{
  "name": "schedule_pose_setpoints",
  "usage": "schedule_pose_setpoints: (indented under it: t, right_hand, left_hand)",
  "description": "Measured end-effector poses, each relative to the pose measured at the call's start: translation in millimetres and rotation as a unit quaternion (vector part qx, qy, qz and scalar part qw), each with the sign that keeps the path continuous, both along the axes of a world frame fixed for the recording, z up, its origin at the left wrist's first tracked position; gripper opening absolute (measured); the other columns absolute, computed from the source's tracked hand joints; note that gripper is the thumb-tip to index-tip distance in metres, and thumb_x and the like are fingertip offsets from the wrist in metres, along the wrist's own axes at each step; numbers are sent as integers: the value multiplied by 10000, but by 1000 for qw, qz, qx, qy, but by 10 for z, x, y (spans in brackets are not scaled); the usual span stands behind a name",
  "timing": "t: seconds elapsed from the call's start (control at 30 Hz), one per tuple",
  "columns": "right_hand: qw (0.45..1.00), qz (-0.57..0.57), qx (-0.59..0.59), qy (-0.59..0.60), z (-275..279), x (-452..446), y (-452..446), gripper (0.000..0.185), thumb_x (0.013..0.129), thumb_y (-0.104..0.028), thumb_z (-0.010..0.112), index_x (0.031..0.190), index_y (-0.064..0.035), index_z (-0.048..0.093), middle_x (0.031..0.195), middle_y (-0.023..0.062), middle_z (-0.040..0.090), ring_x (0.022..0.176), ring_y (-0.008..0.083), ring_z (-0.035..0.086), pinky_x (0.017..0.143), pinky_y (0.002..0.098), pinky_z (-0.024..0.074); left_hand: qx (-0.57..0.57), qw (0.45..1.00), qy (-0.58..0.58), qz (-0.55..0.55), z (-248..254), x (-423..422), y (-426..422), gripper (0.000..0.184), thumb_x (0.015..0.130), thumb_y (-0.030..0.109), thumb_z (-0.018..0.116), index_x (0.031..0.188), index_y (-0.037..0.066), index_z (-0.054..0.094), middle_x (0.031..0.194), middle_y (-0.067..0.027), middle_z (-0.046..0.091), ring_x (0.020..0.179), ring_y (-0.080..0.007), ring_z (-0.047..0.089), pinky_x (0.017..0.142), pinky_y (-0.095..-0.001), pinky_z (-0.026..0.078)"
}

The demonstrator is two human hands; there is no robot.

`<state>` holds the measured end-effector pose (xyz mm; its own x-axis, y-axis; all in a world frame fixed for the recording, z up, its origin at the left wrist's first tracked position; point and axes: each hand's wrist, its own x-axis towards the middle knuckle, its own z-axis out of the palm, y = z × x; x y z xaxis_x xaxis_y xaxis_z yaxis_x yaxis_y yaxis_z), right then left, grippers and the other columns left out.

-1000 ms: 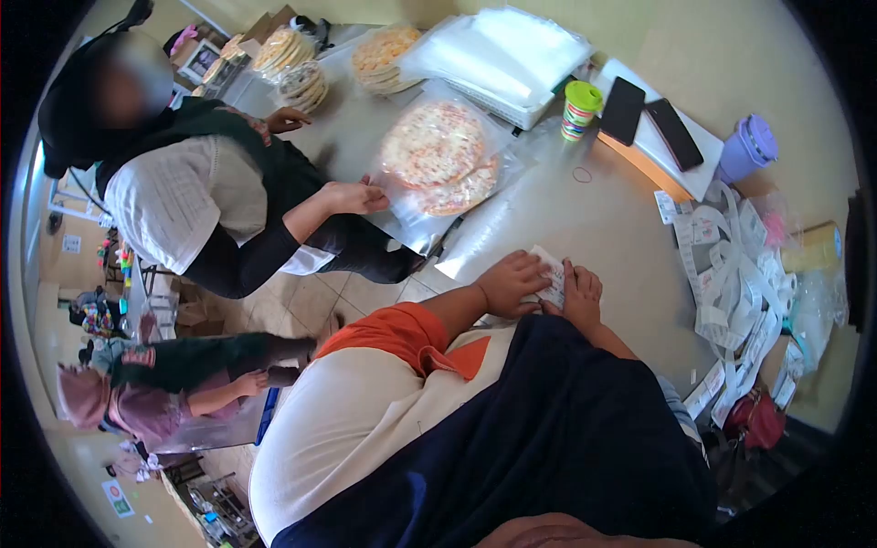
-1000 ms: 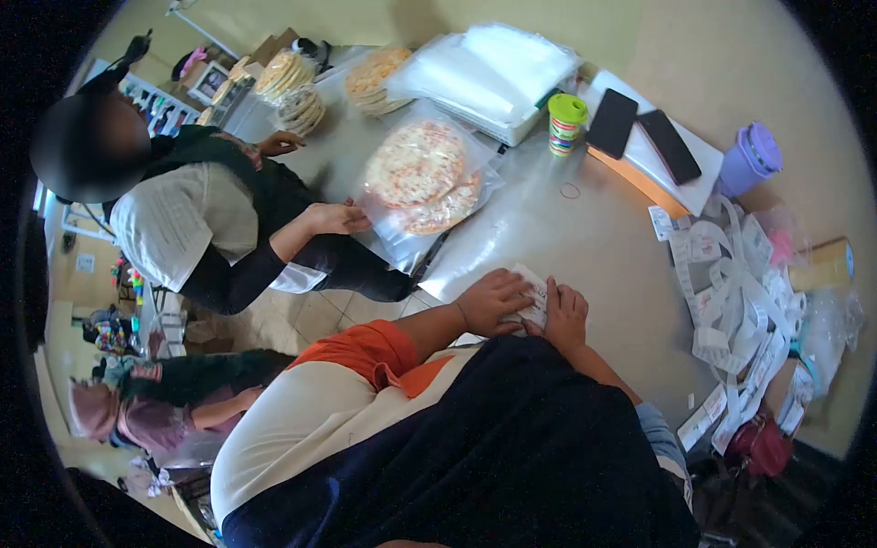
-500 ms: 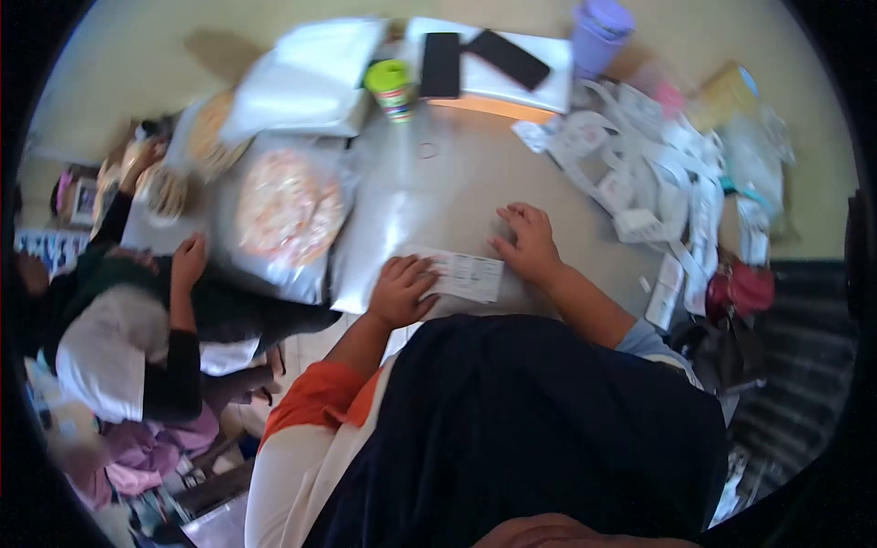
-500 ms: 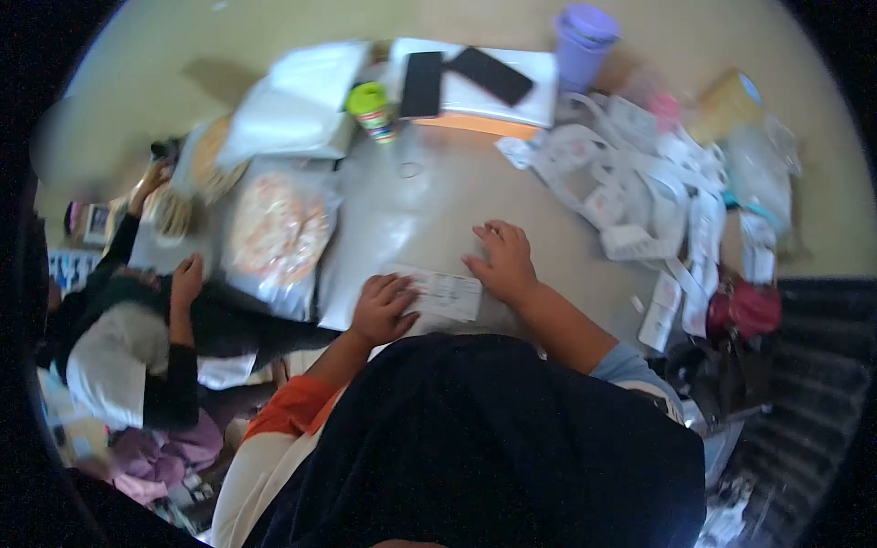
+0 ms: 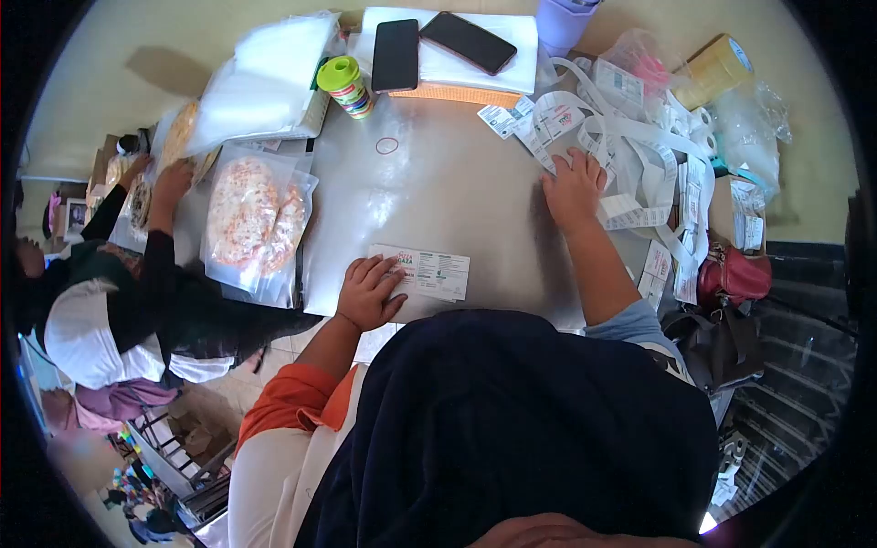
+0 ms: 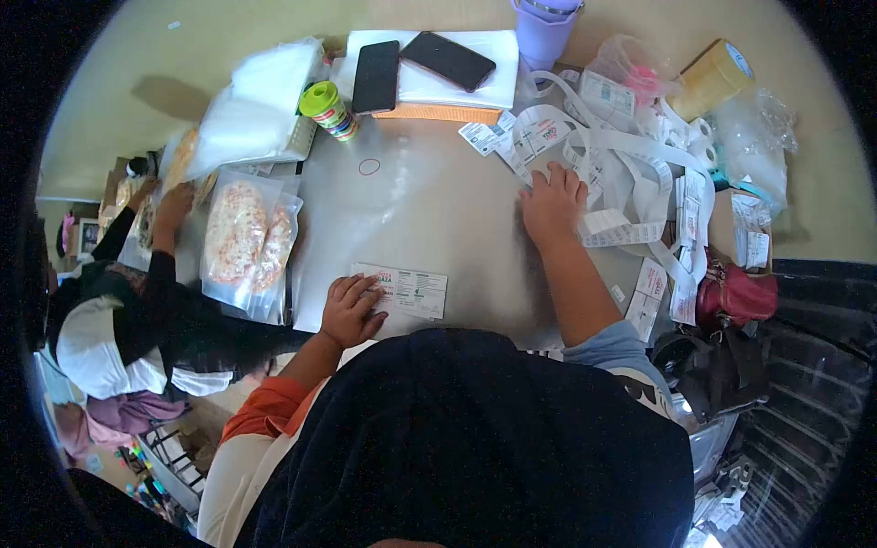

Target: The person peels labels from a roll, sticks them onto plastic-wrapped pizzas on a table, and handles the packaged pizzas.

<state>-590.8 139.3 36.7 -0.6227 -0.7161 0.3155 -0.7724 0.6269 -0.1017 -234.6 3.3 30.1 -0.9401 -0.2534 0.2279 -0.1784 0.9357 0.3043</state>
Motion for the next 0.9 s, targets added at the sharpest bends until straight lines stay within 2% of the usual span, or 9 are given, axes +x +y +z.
schedule_pose_setpoints:
  t: [0.1, 0.2, 0.3, 0.5, 0.67, 0.77, 0.8, 0.87, 0.9]
  right_hand:
    - [999, 6, 5, -53, -17, -71, -31, 258, 773, -231, 612, 993, -97, 627, 1038, 72, 580, 1048, 247, 466, 910, 442, 297]
    - [976, 23, -73, -204, 184, -27, 35, 192, 792, -181, 570, 954, -107, 639, 902, 67, 619, 947, 249, 533, 889, 438, 296]
    - [956, 98, -146, -234, 582, 320, 221, 169, 798, -155, 541, 922, -111, 647, 813, 78, 623, 860, 259, 564, 876, 428, 293]
    - [941, 240, 33, -234, 863, 869, 567, 200, 778, -118, 511, 914, -135, 657, 839, 55, 623, 924, 230, 545, 858, 444, 285]
    - [916, 302, 98, -245, 962, 1185, 552, 263, 784, -96, 504, 1009, -148, 631, 869, 42, 612, 944, 232, 535, 880, 456, 276]
    - [905, 322, 106, -257, 1055, 1336, 467, 356, 794, -84, 512, 1140, -151, 559, 891, 47, 605, 938, 230, 534, 898, 451, 271]
    - [900, 317, 119, -274, 1129, 1390, 433, 396, 796, -77, 514, 1184, -154, 527, 894, 49, 602, 935, 229, 534, 904, 448, 270]
    - [890, 320, 122, -302, 1252, 1510, 365, 464, 798, -65, 522, 1250, -158, 476, 894, 52, 596, 925, 229, 533, 914, 444, 269]
    - [885, 327, 112, -310, 1305, 1557, 337, 491, 796, -61, 527, 1272, -159, 456, 891, 54, 592, 919, 230, 532, 918, 441, 269]
  left_hand:
    - [-3, 1000, -2, -3, -14, 13, 11, 413, 688, 286, 686, 1048, 105, 595, 1171, -92, 544, 1090, -307, 489, 930, -471, 360]
    - [4, 1000, -5, 0, -5, 33, 12, 439, 692, 285, 682, 1076, 102, 575, 1184, -93, 537, 1098, -306, 483, 940, -466, 354]
    - [20, 1000, 3, 9, -12, 36, 23, 458, 692, 290, 680, 1090, 97, 559, 1182, -95, 532, 1098, -302, 480, 945, -463, 350]
    - [-2, 999, 29, 20, 0, 91, 48, 487, 681, 319, 688, 1094, 98, 553, 1177, -106, 509, 1098, -291, 460, 913, -448, 311]
    - [-9, 993, 94, 65, 2, 191, 84, 486, 685, 325, 684, 1101, 109, 556, 1171, -112, 493, 1088, -290, 434, 896, -451, 264]
    - [59, 979, 134, 139, -62, 164, 25, 466, 709, 367, 671, 1103, 137, 580, 1142, -99, 501, 1089, -301, 430, 908, -471, 259]
    - [90, 972, 139, 166, -56, 122, 20, 420, 728, 308, 671, 1101, 134, 584, 1156, -115, 499, 1080, -300, 438, 926, -443, 266]
    - [227, 952, 191, 72, 130, -14, 28, 376, 733, 250, 677, 1080, 133, 592, 1147, -127, 516, 1071, -301, 444, 935, -414, 284]
    - [256, 952, 166, 13, 310, -80, 69, 356, 730, 233, 681, 1059, 125, 597, 1141, -127, 526, 1070, -303, 446, 938, -413, 293]
